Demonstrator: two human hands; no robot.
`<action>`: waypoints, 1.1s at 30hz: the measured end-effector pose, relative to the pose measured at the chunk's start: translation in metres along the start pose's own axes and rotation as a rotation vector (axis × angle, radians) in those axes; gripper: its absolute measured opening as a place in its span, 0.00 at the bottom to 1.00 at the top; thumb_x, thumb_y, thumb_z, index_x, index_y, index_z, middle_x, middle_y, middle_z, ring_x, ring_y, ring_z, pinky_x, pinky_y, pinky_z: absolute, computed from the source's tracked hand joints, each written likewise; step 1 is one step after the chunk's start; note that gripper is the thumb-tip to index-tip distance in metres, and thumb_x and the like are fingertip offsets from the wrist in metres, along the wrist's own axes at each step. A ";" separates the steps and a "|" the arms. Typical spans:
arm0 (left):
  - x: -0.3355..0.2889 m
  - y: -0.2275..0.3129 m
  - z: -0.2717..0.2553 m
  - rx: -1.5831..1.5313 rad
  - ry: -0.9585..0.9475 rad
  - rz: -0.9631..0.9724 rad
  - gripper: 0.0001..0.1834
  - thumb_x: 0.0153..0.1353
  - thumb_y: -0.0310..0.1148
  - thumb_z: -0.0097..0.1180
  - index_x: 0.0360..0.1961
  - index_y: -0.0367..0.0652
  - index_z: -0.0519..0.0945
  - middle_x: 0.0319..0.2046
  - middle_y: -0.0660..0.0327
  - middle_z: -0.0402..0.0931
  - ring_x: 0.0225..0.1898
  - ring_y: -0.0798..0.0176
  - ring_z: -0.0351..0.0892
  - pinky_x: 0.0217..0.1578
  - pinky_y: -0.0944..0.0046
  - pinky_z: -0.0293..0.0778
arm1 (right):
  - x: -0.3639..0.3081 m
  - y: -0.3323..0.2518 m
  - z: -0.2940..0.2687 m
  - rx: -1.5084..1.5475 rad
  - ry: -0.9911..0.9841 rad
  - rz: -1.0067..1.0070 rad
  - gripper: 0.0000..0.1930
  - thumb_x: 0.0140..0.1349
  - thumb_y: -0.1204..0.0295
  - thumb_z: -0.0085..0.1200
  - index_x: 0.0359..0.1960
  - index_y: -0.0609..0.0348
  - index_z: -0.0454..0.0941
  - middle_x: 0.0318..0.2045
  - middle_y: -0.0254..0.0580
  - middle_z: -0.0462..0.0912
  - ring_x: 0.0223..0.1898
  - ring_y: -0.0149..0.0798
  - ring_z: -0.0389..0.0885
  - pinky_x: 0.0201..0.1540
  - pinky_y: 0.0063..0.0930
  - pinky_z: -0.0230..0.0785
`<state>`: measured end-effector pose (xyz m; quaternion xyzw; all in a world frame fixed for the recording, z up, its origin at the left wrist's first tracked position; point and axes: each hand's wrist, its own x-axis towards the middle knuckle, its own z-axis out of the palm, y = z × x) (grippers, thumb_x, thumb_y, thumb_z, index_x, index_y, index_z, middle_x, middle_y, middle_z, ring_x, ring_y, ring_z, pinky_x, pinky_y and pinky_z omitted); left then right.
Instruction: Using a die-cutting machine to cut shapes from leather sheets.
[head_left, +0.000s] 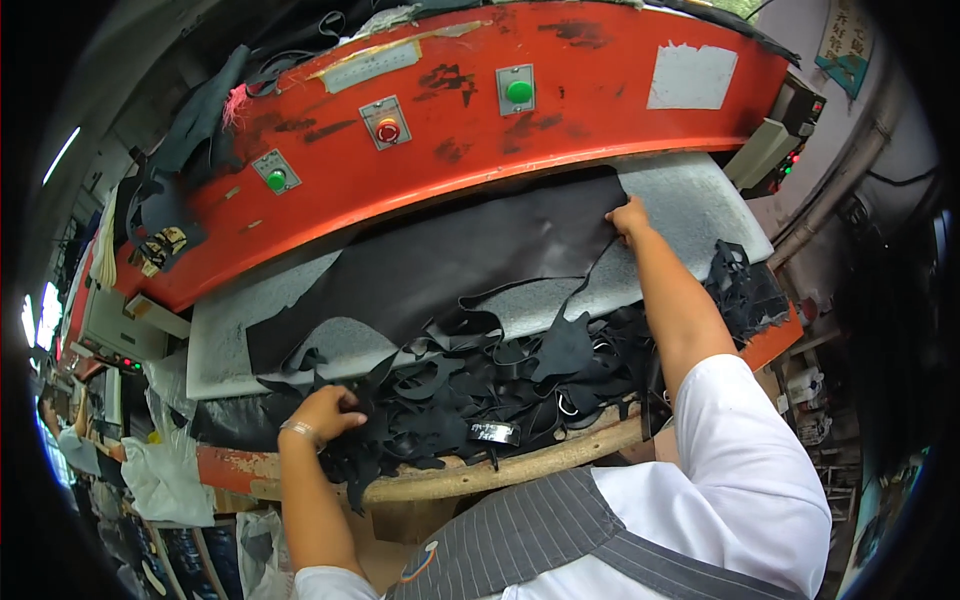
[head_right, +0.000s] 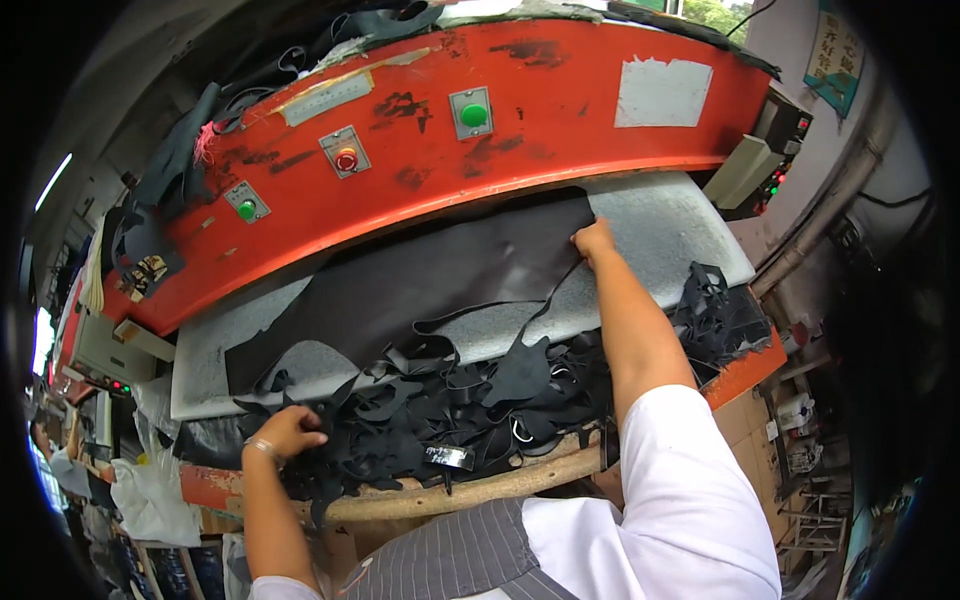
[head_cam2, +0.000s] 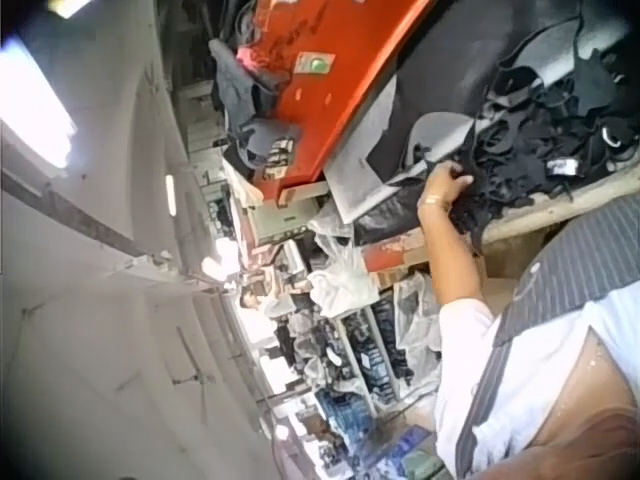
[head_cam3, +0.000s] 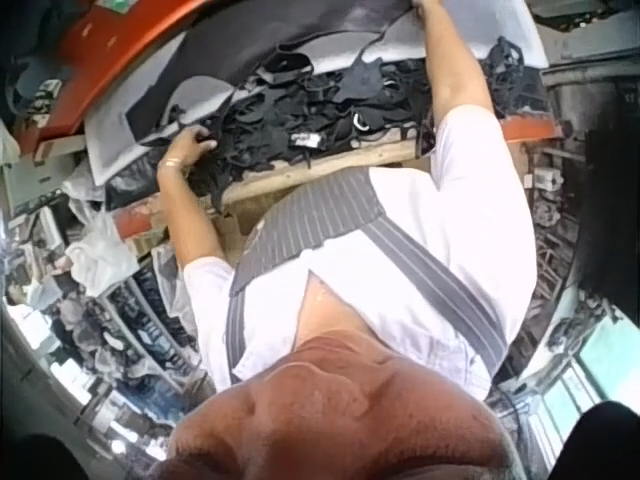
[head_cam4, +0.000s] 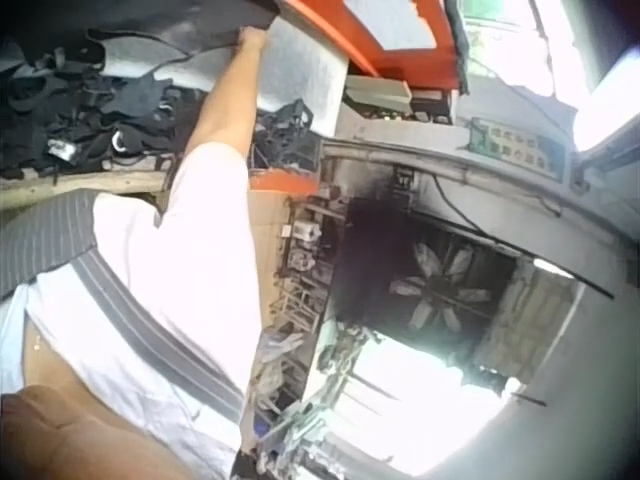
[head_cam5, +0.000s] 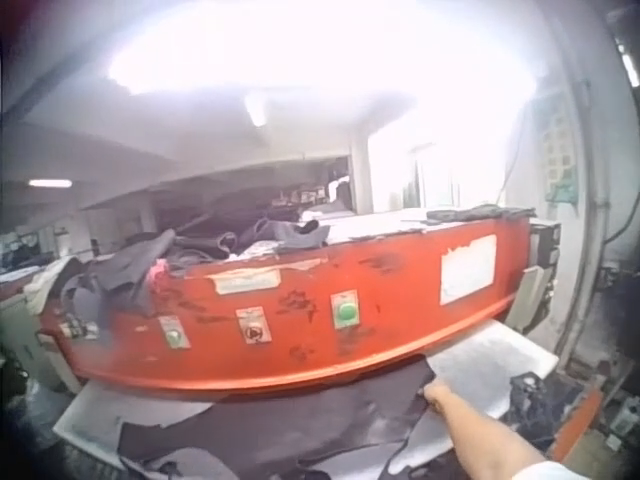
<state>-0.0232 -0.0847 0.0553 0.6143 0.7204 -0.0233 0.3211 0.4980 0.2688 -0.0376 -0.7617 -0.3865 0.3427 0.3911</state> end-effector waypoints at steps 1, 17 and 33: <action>-0.014 0.010 -0.003 0.155 0.162 0.003 0.21 0.48 0.40 0.71 0.41 0.39 0.81 0.41 0.50 0.79 0.46 0.48 0.79 0.48 0.56 0.72 | 0.003 0.004 0.001 -0.069 0.043 -0.105 0.31 0.54 0.76 0.63 0.61 0.53 0.67 0.35 0.48 0.81 0.21 0.41 0.76 0.18 0.40 0.65; 0.101 0.132 0.098 0.218 0.663 0.372 0.15 0.49 0.31 0.65 0.39 0.45 0.78 0.38 0.56 0.75 0.40 0.48 0.76 0.40 0.50 0.73 | -0.172 0.034 -0.119 -0.574 -0.238 -0.939 0.32 0.58 0.57 0.60 0.62 0.58 0.67 0.54 0.57 0.74 0.57 0.58 0.70 0.60 0.48 0.62; 0.008 0.064 0.031 -0.029 0.505 0.362 0.27 0.58 0.46 0.62 0.54 0.42 0.77 0.53 0.52 0.76 0.55 0.45 0.74 0.54 0.49 0.70 | -0.331 0.075 -0.133 -0.764 -0.192 -0.355 0.41 0.48 0.67 0.69 0.65 0.57 0.61 0.56 0.54 0.68 0.57 0.59 0.69 0.57 0.46 0.66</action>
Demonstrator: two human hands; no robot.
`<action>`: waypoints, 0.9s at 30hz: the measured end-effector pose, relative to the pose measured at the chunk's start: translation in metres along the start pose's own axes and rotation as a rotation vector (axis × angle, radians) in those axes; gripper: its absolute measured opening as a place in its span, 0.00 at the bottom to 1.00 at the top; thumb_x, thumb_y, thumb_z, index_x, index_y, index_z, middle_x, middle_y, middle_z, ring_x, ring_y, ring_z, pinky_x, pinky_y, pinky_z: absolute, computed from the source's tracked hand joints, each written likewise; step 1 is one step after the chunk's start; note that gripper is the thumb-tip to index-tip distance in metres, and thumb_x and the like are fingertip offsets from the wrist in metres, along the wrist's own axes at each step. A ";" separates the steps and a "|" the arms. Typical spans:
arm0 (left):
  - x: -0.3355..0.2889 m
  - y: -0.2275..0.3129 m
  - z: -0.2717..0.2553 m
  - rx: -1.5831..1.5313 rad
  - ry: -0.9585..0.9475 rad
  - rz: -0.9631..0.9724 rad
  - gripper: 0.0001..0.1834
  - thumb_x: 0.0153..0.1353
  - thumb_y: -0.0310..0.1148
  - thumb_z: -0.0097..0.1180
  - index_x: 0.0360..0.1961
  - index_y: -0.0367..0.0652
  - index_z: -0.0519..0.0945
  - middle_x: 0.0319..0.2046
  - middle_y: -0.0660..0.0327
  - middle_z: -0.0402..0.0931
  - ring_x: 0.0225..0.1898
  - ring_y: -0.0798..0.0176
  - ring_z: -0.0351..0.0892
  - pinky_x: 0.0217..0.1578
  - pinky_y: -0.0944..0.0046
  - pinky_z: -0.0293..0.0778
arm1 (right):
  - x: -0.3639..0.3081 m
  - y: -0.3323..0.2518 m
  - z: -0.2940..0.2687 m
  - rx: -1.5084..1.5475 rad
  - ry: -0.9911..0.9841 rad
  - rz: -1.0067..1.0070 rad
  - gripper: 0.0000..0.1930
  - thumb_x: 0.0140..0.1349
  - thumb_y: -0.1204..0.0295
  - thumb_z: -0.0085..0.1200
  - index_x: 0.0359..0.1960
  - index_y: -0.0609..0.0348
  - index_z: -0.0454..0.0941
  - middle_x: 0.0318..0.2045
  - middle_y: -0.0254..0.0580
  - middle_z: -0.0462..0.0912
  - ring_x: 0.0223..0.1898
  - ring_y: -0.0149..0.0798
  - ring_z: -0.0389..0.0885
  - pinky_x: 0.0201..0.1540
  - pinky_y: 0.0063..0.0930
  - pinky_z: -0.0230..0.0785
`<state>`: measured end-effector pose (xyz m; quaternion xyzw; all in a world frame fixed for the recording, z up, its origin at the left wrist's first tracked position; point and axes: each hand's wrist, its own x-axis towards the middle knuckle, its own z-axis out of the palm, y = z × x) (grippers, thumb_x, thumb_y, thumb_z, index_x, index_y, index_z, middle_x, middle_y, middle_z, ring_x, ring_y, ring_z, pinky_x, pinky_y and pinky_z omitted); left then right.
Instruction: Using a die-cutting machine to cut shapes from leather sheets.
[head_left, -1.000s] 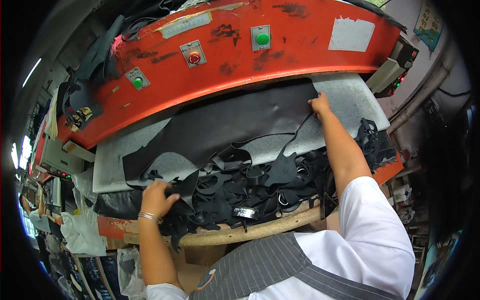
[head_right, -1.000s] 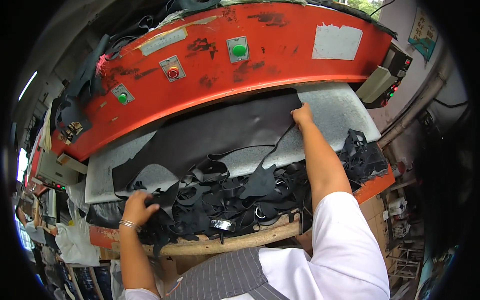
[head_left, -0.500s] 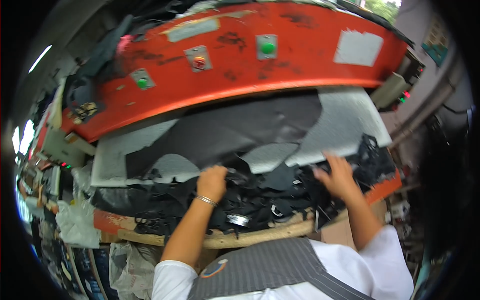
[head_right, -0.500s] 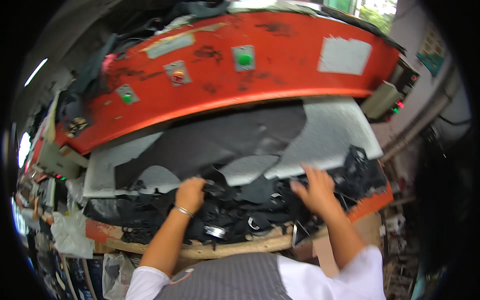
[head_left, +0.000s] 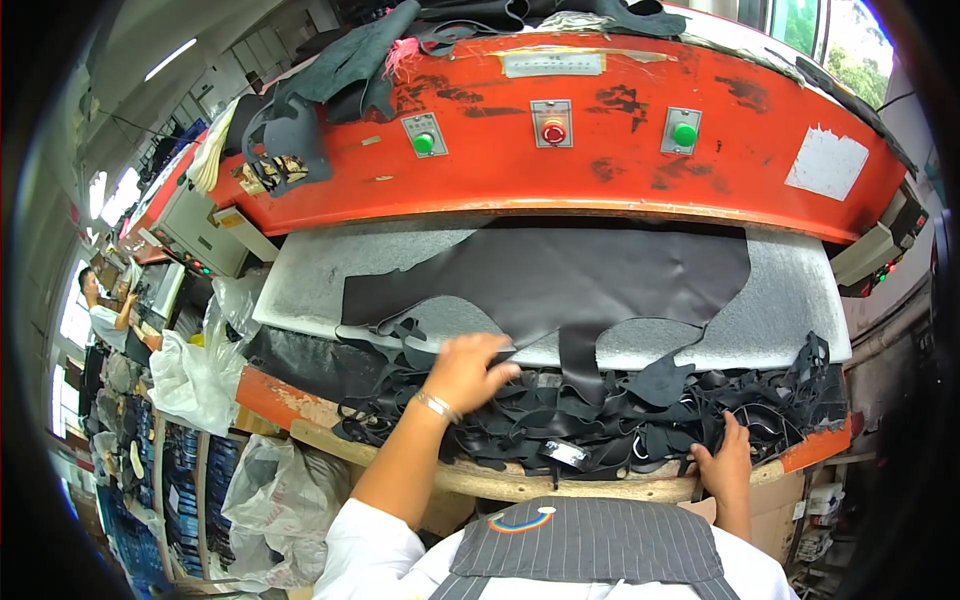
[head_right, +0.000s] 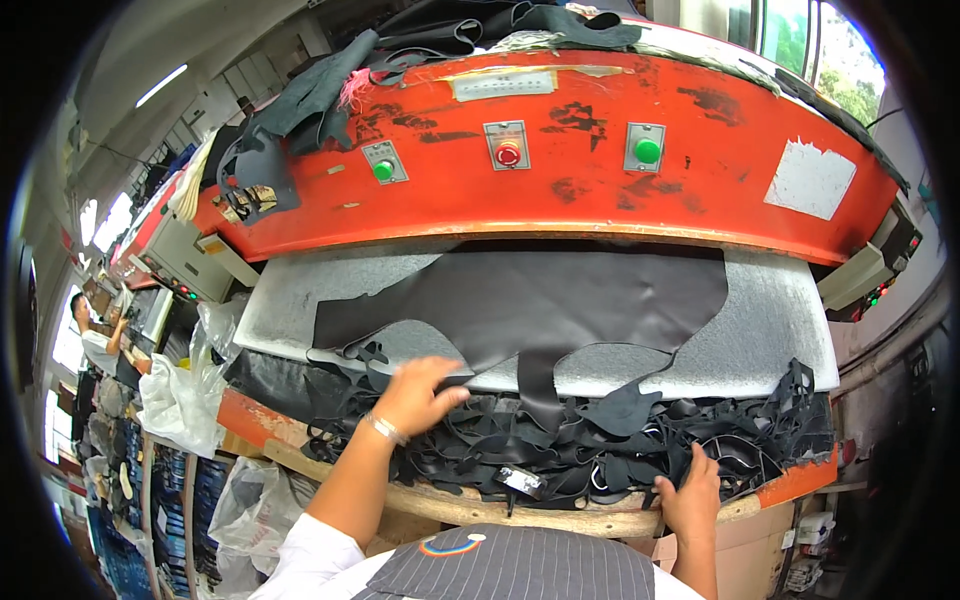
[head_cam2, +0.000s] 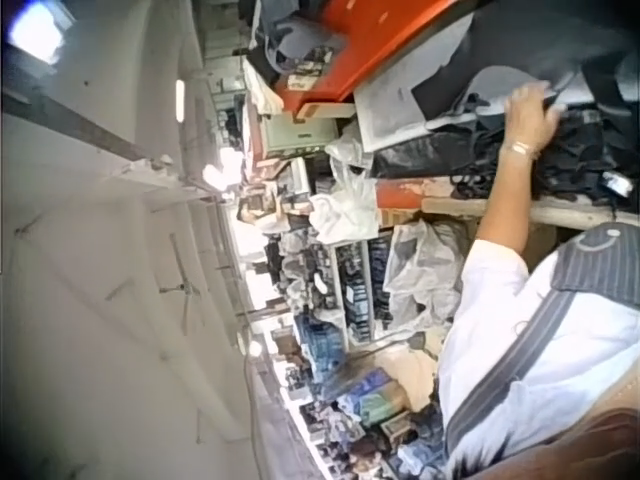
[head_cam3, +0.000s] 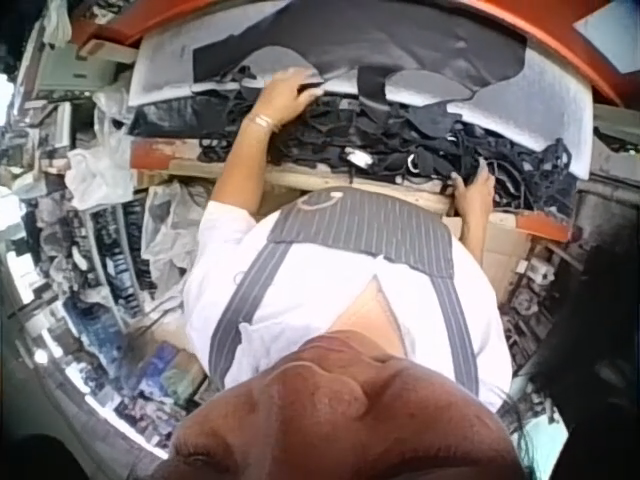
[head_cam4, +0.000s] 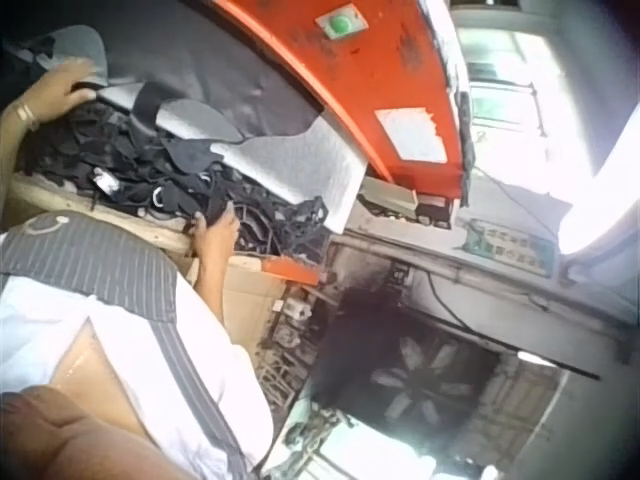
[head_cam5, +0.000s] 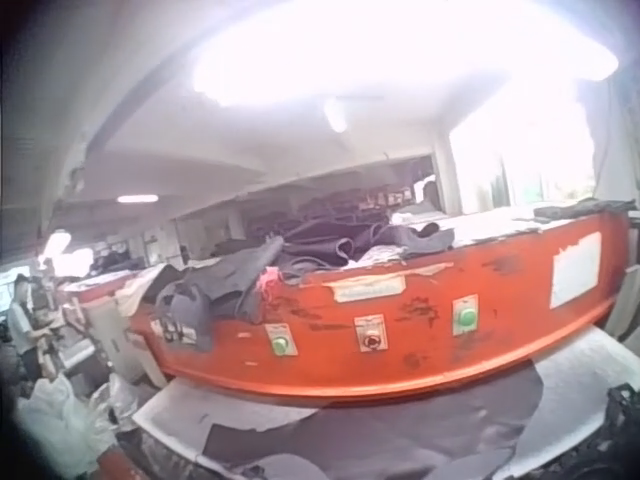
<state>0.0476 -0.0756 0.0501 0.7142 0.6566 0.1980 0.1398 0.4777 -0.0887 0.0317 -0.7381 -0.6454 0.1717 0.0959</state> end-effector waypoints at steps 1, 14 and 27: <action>0.002 -0.021 0.003 0.236 0.057 -0.070 0.32 0.58 0.52 0.60 0.59 0.46 0.74 0.61 0.51 0.69 0.65 0.44 0.64 0.57 0.39 0.65 | 0.003 0.000 0.006 0.035 0.042 -0.003 0.41 0.49 0.69 0.68 0.64 0.58 0.59 0.55 0.56 0.68 0.55 0.62 0.71 0.56 0.47 0.67; -0.063 -0.146 -0.058 -0.247 -0.212 0.050 0.32 0.58 0.52 0.61 0.58 0.41 0.75 0.60 0.47 0.70 0.63 0.44 0.66 0.64 0.47 0.57 | 0.030 -0.035 0.033 0.360 0.179 0.391 0.36 0.53 0.71 0.65 0.63 0.64 0.63 0.51 0.50 0.78 0.50 0.41 0.77 0.56 0.31 0.67; 0.036 -0.115 0.063 0.067 -0.262 -0.045 0.41 0.59 0.51 0.58 0.67 0.38 0.63 0.71 0.46 0.51 0.74 0.48 0.42 0.67 0.29 0.38 | 0.043 -0.209 0.020 -0.018 -0.007 -0.673 0.50 0.45 0.72 0.73 0.68 0.64 0.52 0.54 0.65 0.75 0.59 0.58 0.72 0.62 0.41 0.63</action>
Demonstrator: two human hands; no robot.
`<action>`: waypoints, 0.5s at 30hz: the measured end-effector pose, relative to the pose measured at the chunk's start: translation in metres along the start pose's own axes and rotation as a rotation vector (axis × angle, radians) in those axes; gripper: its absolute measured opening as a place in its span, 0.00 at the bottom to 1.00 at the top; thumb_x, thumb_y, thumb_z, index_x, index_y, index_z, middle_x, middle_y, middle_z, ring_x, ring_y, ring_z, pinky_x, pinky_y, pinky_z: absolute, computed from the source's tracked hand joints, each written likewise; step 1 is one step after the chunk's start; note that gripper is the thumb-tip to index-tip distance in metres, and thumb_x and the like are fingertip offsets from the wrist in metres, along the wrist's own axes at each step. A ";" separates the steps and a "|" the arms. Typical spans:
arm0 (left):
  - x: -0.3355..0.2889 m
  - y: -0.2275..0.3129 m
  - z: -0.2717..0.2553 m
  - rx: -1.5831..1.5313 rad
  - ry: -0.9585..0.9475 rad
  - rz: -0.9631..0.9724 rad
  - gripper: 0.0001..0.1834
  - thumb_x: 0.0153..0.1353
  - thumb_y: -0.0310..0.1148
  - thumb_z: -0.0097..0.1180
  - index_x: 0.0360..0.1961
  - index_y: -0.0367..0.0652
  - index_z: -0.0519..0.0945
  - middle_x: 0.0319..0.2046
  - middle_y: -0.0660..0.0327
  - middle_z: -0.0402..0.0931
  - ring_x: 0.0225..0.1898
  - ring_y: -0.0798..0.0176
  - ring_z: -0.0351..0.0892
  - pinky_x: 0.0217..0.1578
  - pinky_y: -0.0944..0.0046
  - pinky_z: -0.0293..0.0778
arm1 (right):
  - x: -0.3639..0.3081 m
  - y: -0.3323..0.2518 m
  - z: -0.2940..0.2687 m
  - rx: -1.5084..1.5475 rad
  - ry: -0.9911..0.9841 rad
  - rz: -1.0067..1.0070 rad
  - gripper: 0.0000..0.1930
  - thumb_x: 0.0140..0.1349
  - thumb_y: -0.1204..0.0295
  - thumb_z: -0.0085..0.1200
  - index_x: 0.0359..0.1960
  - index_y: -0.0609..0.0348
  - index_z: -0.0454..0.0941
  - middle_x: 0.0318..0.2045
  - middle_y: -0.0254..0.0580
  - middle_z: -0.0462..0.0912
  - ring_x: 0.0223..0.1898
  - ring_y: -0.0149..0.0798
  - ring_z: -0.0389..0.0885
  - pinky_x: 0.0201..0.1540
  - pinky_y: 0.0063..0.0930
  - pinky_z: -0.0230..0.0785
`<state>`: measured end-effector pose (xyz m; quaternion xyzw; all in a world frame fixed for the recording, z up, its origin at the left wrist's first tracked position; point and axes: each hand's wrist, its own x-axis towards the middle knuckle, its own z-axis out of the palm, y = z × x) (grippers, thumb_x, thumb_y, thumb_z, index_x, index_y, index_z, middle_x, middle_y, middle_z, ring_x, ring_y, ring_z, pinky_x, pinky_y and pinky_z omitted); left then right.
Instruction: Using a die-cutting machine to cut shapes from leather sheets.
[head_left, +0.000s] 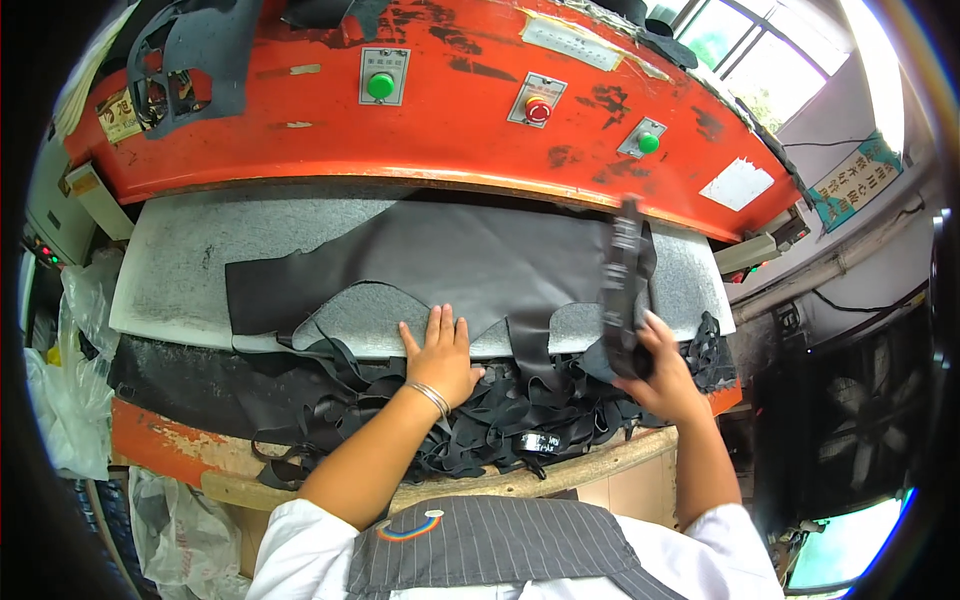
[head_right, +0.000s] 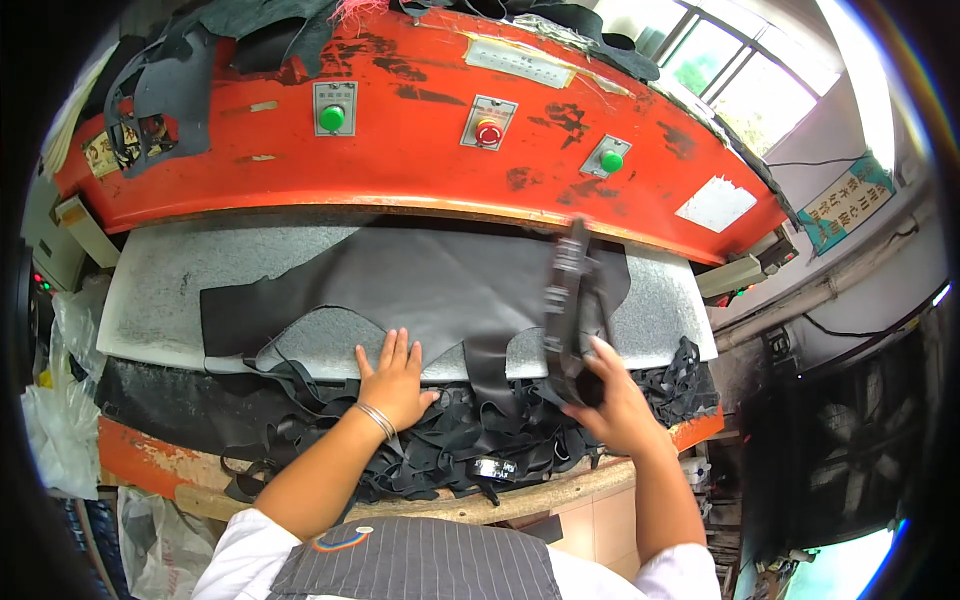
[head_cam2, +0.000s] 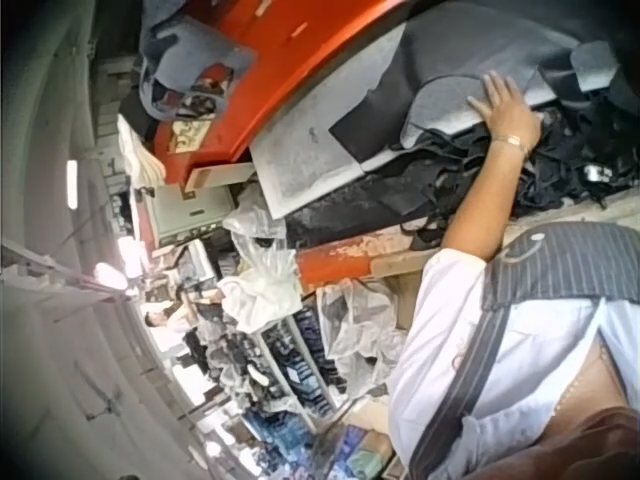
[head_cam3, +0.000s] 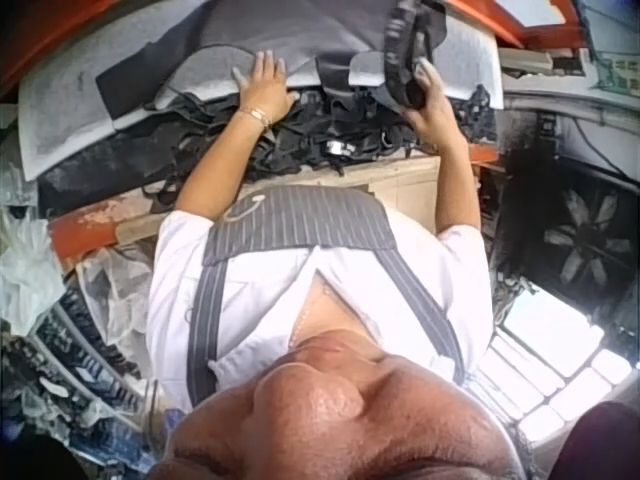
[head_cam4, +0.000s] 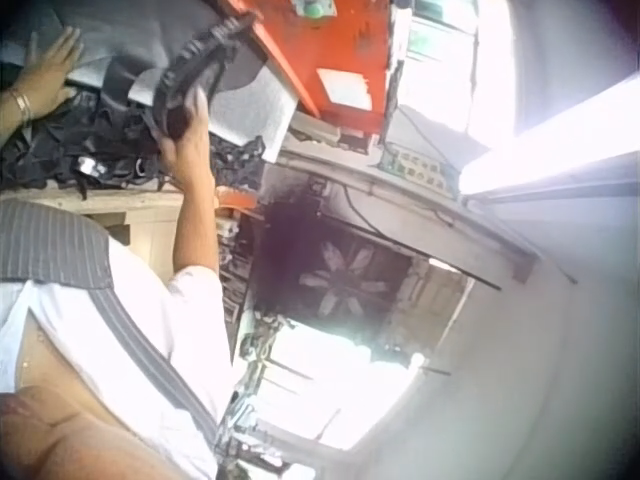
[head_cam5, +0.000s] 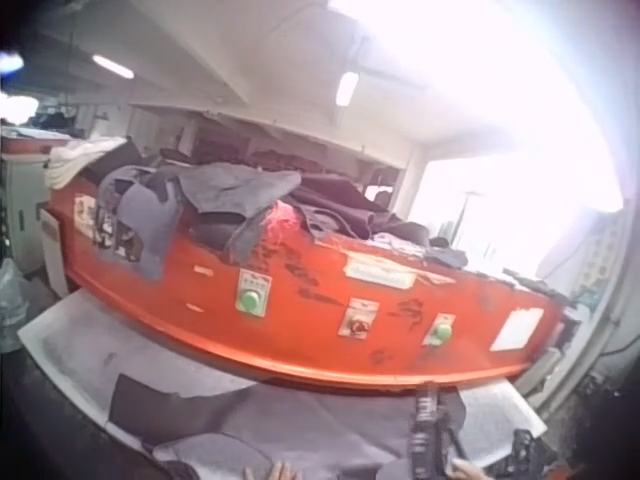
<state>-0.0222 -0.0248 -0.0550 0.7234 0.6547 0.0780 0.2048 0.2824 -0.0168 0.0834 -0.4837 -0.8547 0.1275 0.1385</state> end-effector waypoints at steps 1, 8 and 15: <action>-0.004 0.002 0.011 0.022 0.050 0.005 0.42 0.59 0.51 0.58 0.68 0.37 0.61 0.72 0.45 0.47 0.75 0.48 0.40 0.66 0.27 0.36 | 0.029 -0.012 0.002 0.144 -0.146 0.080 0.52 0.46 0.74 0.72 0.71 0.62 0.48 0.56 0.64 0.73 0.63 0.61 0.68 0.65 0.41 0.61; -0.011 0.022 0.038 -0.140 0.281 -0.011 0.38 0.58 0.46 0.59 0.66 0.37 0.64 0.71 0.48 0.52 0.74 0.51 0.45 0.67 0.30 0.30 | 0.152 0.018 0.066 -0.095 -0.484 -0.564 0.37 0.45 0.75 0.68 0.60 0.63 0.67 0.53 0.53 0.77 0.63 0.56 0.67 0.71 0.46 0.52; -0.004 0.046 0.052 -0.515 0.562 -0.185 0.18 0.55 0.37 0.62 0.44 0.46 0.73 0.68 0.43 0.58 0.73 0.46 0.49 0.67 0.33 0.26 | 0.186 0.025 0.089 -0.168 -0.561 -0.763 0.37 0.45 0.74 0.68 0.60 0.60 0.69 0.50 0.50 0.78 0.60 0.53 0.71 0.71 0.42 0.54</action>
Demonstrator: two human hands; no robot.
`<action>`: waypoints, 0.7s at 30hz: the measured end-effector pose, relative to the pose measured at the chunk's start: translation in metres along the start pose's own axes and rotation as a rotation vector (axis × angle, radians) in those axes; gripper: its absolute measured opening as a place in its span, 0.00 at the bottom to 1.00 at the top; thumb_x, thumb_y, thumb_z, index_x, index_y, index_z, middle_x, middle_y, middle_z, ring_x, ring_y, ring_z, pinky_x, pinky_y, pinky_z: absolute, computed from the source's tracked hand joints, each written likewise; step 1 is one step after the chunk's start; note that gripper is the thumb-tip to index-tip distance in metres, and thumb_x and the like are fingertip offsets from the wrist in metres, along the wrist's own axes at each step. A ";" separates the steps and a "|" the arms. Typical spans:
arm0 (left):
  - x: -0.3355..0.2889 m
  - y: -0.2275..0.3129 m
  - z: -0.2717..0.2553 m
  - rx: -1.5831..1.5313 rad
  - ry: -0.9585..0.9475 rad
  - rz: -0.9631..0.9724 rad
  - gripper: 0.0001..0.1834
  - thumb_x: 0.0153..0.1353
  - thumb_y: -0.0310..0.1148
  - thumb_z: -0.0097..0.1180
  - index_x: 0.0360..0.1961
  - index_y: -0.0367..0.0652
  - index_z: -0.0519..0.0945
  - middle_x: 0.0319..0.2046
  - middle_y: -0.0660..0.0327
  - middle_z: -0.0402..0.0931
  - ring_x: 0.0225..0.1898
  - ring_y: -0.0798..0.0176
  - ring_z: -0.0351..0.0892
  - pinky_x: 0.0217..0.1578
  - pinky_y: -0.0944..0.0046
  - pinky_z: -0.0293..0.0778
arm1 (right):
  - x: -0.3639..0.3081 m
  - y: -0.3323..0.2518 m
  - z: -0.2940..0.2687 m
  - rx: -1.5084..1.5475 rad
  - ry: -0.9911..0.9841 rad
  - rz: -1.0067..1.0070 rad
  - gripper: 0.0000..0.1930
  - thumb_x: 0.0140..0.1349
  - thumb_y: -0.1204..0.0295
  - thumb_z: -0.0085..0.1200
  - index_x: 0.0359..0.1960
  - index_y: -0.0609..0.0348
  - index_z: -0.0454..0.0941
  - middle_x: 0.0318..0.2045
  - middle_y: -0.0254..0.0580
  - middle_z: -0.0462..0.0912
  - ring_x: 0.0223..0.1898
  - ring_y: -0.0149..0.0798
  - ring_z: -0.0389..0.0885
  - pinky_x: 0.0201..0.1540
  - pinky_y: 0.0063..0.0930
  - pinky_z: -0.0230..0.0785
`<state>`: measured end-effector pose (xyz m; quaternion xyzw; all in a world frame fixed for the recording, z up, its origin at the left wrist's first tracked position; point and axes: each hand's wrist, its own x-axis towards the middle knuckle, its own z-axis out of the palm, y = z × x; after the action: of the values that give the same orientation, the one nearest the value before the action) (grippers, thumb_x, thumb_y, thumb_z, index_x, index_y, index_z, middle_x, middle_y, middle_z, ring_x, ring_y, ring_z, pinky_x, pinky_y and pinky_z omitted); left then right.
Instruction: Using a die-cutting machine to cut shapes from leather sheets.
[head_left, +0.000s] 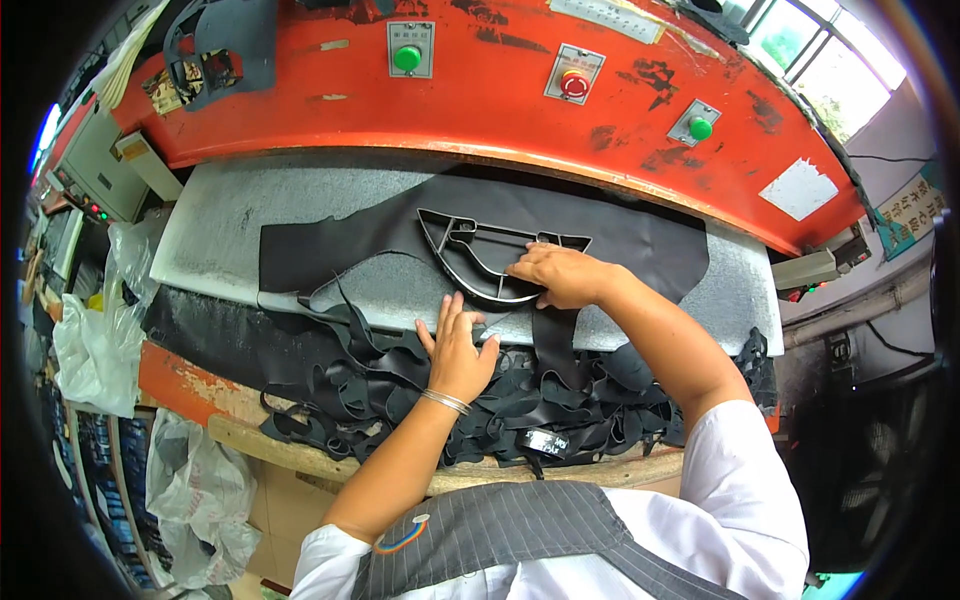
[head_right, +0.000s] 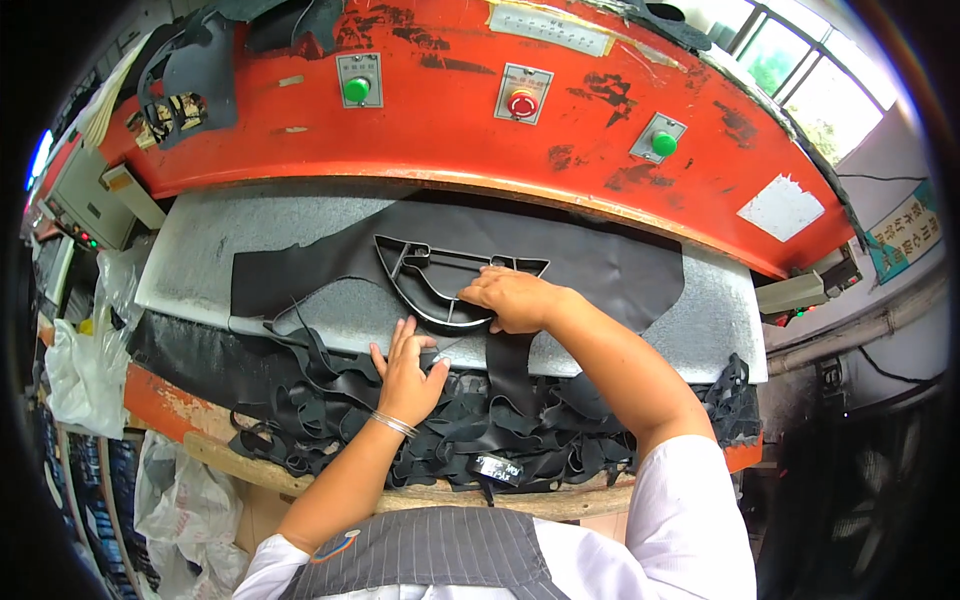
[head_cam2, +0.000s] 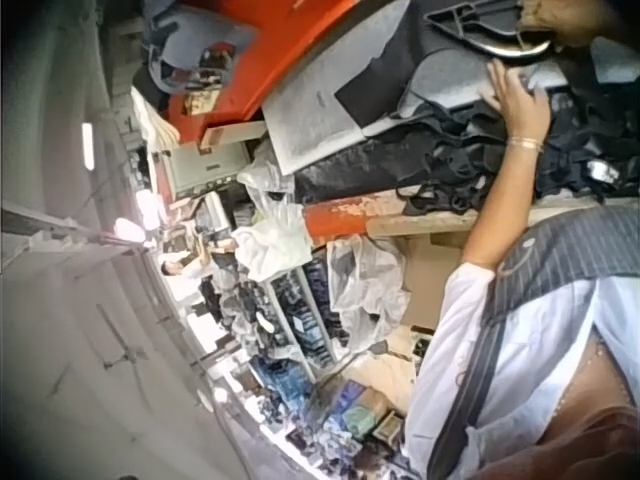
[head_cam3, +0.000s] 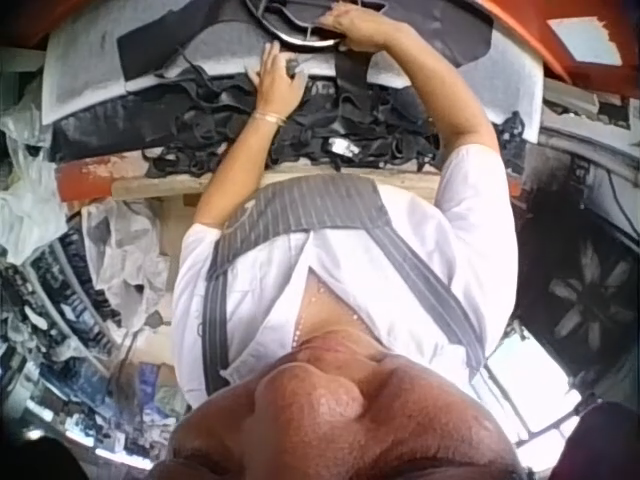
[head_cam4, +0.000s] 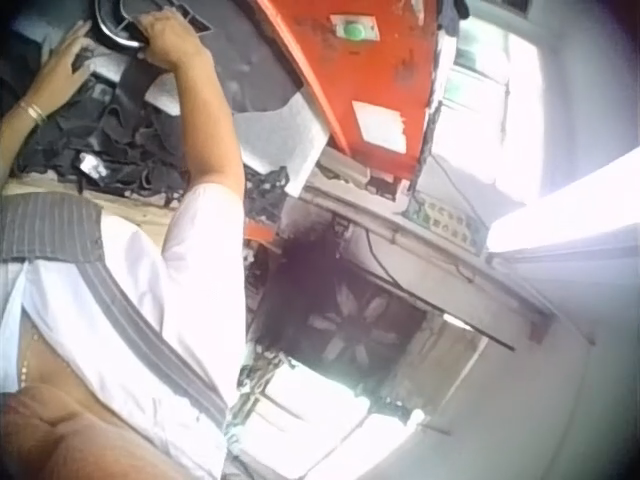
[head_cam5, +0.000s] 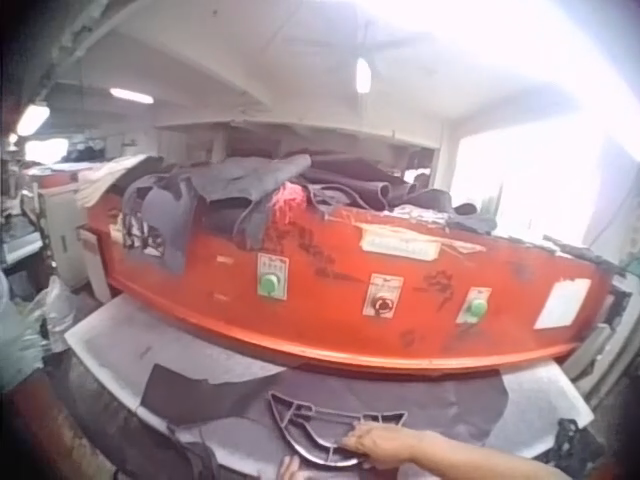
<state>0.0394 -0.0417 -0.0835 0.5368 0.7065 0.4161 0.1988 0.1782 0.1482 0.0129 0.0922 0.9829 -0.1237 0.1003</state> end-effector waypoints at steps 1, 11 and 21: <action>0.000 0.002 0.003 0.003 0.002 -0.010 0.18 0.55 0.37 0.62 0.44 0.46 0.73 0.68 0.43 0.58 0.73 0.46 0.49 0.67 0.33 0.26 | -0.002 -0.001 0.001 0.005 -0.004 -0.009 0.37 0.45 0.74 0.68 0.60 0.60 0.69 0.50 0.50 0.78 0.60 0.53 0.71 0.71 0.42 0.54; 0.002 0.002 0.012 0.134 0.033 0.020 0.18 0.53 0.39 0.64 0.43 0.47 0.74 0.68 0.42 0.58 0.73 0.46 0.48 0.67 0.34 0.25 | -0.029 -0.037 0.069 0.193 0.597 0.774 0.43 0.42 0.52 0.73 0.63 0.40 0.68 0.70 0.71 0.42 0.72 0.71 0.39 0.68 0.66 0.40; 0.006 0.002 0.011 0.036 0.053 0.044 0.16 0.50 0.36 0.65 0.40 0.46 0.75 0.65 0.45 0.65 0.71 0.49 0.54 0.68 0.38 0.27 | -0.028 -0.030 0.090 0.214 0.801 0.719 0.29 0.37 0.55 0.77 0.36 0.57 0.77 0.69 0.80 0.41 0.63 0.74 0.62 0.61 0.52 0.63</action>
<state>0.0468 -0.0317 -0.0869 0.5443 0.7071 0.4216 0.1611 0.2151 0.0918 -0.0591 0.4717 0.8328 -0.1363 -0.2556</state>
